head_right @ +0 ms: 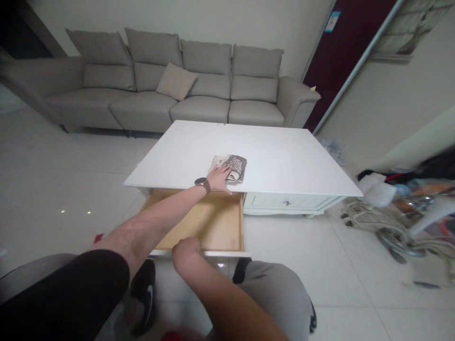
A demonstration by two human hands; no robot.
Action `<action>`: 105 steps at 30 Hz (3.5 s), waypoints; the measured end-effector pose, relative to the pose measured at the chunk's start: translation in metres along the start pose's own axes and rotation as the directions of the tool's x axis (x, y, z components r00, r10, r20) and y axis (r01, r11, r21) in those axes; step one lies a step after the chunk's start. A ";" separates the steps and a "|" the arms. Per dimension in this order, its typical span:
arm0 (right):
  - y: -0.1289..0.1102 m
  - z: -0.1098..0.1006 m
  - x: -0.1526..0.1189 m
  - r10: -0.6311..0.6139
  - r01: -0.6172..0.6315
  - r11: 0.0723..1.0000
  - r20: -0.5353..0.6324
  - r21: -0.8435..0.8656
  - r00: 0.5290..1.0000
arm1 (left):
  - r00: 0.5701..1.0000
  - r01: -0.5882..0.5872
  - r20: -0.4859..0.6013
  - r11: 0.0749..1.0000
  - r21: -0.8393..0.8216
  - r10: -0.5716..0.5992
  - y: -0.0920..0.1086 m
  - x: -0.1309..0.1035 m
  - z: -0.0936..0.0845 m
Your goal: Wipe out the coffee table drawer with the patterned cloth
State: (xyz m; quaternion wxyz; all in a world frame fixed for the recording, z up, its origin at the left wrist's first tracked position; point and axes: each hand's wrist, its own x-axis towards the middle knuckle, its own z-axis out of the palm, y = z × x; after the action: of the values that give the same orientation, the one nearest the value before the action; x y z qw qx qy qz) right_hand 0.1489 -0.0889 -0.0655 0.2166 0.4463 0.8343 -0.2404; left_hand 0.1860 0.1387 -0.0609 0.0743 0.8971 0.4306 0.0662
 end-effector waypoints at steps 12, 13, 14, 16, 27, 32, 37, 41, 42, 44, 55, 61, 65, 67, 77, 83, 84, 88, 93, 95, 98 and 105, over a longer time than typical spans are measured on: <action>0.006 -0.017 -0.006 -0.057 0.056 0.998 0.034 0.025 0.998 | 0.994 -0.037 -0.094 0.990 0.139 0.051 0.011 -0.016 0.018; 0.007 -0.021 -0.007 -0.067 0.066 0.997 0.031 0.028 0.997 | 0.993 -0.062 -0.092 0.988 0.141 0.075 0.012 -0.022 0.015; 0.009 -0.024 -0.008 -0.075 0.074 0.997 0.022 0.033 0.997 | 0.991 -0.086 -0.093 0.987 0.135 0.099 0.012 -0.029 0.012; 0.012 -0.030 -0.010 -0.076 0.078 0.996 -0.026 0.047 0.997 | 0.990 -0.096 -0.095 0.993 0.069 0.102 0.007 -0.045 0.001; 0.051 -0.043 -0.006 0.355 -0.150 0.882 -0.421 0.447 0.834 | 0.862 0.194 0.020 0.293 -0.936 -0.507 -0.063 -0.187 -0.071; 0.054 -0.039 0.002 0.501 0.284 0.631 -0.659 0.722 0.561 | 0.819 0.204 0.174 -0.005 -0.979 -0.547 -0.044 -0.218 -0.066; 0.042 -0.036 0.010 0.469 0.559 0.279 -0.619 0.781 0.630 | 0.875 0.216 0.235 -0.095 -0.972 -0.422 -0.026 -0.222 -0.063; 0.042 -0.031 0.019 0.542 0.580 0.201 -0.583 0.789 0.605 | 0.913 0.210 0.212 -0.044 -0.977 -0.349 -0.026 -0.222 -0.059; 0.043 -0.029 0.021 0.561 0.588 0.179 -0.572 0.789 0.598 | 0.919 0.209 0.216 -0.055 -0.976 -0.331 -0.026 -0.221 -0.058; 0.045 -0.027 0.025 0.584 0.598 0.148 -0.557 0.788 0.590 | 0.924 0.197 0.218 -0.097 -0.976 -0.313 -0.026 -0.219 -0.055; 0.040 -0.022 0.033 0.657 0.568 0.048 -0.454 0.822 0.601 | 0.895 0.243 0.098 0.291 -0.926 -0.434 -0.027 -0.216 -0.032; 0.030 -0.020 0.039 0.636 0.702 -0.211 -0.450 0.681 0.627 | 0.867 0.217 -0.099 0.549 -0.807 -0.488 -0.018 -0.216 -0.035; 0.033 -0.017 0.045 0.708 0.688 -0.257 -0.353 0.678 0.612 | 0.899 0.135 -0.171 0.628 -0.766 -0.403 -0.015 -0.218 -0.036; 0.037 -0.016 0.046 0.744 0.664 -0.230 -0.312 0.712 0.591 | 0.898 0.115 -0.173 0.596 -0.795 -0.405 -0.015 -0.218 -0.036; 0.032 -0.019 0.031 0.733 0.576 0.260 -0.547 0.775 0.405 | 0.758 0.140 -0.078 0.278 -0.950 -0.648 -0.024 -0.208 -0.028; 0.028 -0.018 0.031 0.618 0.557 0.373 -0.647 0.742 0.447 | 0.858 0.228 -0.009 0.396 -0.889 -0.514 -0.011 -0.217 -0.034; 0.029 -0.017 0.031 0.611 0.555 0.376 -0.649 0.741 0.453 | 0.872 0.228 0.002 0.402 -0.887 -0.490 -0.010 -0.218 -0.035; 0.033 -0.014 0.034 0.593 0.588 0.275 -0.616 0.760 0.518 | 0.920 0.222 0.064 0.379 -0.898 -0.386 -0.007 -0.223 -0.037; 0.038 -0.014 0.041 0.669 0.698 -0.067 -0.487 0.713 0.562 | 0.971 0.126 -0.010 0.543 -0.831 -0.240 -0.005 -0.228 -0.041; 0.039 -0.017 0.042 0.690 0.697 -0.205 -0.404 0.687 0.601 | 0.981 0.109 -0.019 0.628 -0.770 -0.194 -0.005 -0.229 -0.042; 0.040 -0.022 0.042 0.685 0.676 -0.348 -0.316 0.650 0.656 | 0.974 0.137 -0.036 0.709 -0.691 -0.224 -0.005 -0.230 -0.043; 0.037 -0.027 0.039 0.740 0.647 -0.423 -0.170 0.635 0.651 | 0.930 0.147 -0.163 0.742 -0.654 -0.328 -0.021 -0.225 -0.044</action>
State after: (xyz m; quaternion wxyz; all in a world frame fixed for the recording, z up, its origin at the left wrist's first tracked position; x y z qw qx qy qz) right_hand 0.1563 -0.0297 -0.0747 -0.6283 0.4915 0.1443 -0.5855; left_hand 0.0220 -0.0211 -0.0339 0.3200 0.7390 0.5009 0.3171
